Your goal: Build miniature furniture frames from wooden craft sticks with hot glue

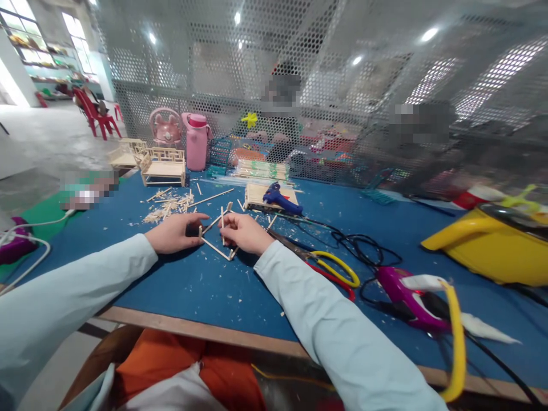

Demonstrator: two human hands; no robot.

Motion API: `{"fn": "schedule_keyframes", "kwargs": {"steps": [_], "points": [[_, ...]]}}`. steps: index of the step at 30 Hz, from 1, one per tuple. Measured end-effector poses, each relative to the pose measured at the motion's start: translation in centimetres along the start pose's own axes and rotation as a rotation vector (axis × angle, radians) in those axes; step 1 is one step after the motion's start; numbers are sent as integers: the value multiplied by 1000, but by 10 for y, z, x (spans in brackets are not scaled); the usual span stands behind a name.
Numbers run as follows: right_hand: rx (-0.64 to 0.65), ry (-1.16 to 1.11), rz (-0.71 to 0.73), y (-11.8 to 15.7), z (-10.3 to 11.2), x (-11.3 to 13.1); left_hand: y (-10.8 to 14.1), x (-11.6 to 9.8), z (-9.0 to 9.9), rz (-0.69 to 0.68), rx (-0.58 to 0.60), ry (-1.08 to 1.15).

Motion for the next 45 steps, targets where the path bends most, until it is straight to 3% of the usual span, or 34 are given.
{"fn": "schedule_keyframes", "kwargs": {"steps": [2,5,8,12,16,20,24,28,32,38,42,45], "points": [[-58,-6,89,5,13,13,0,1,0,42,-17,-24],[-270,-36,256,19,49,36,-1,6,6,106,-75,-53],[-446,-48,306,34,79,41,1,13,22,134,-148,-67],[-486,-111,297,39,90,36,5,24,42,130,-212,-25],[-471,-190,314,43,78,43,2,26,36,111,-181,30],[-325,-218,321,51,38,62,-6,17,13,166,-173,95],[-235,-203,345,58,6,73,-12,8,5,203,-239,74],[-297,-200,219,47,1,47,-12,8,-1,163,-115,163],[-230,-178,0,37,-13,20,-7,18,0,164,-17,201],[-308,-144,158,83,-20,52,-11,7,-5,42,16,128],[-91,37,20,108,-47,27,-16,-5,-9,-11,4,16],[-74,60,-85,105,-40,-1,-21,-3,-7,51,-72,11]]}}
Point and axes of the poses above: each hand's wrist, its own y-axis away from the middle knuckle, its own z-axis out of the back of the hand, x = y × z, the point moved 9 cm from there along -y, towards the middle knuckle, and after that the axes turned 6 degrees about -y, right-handed, at the moved point
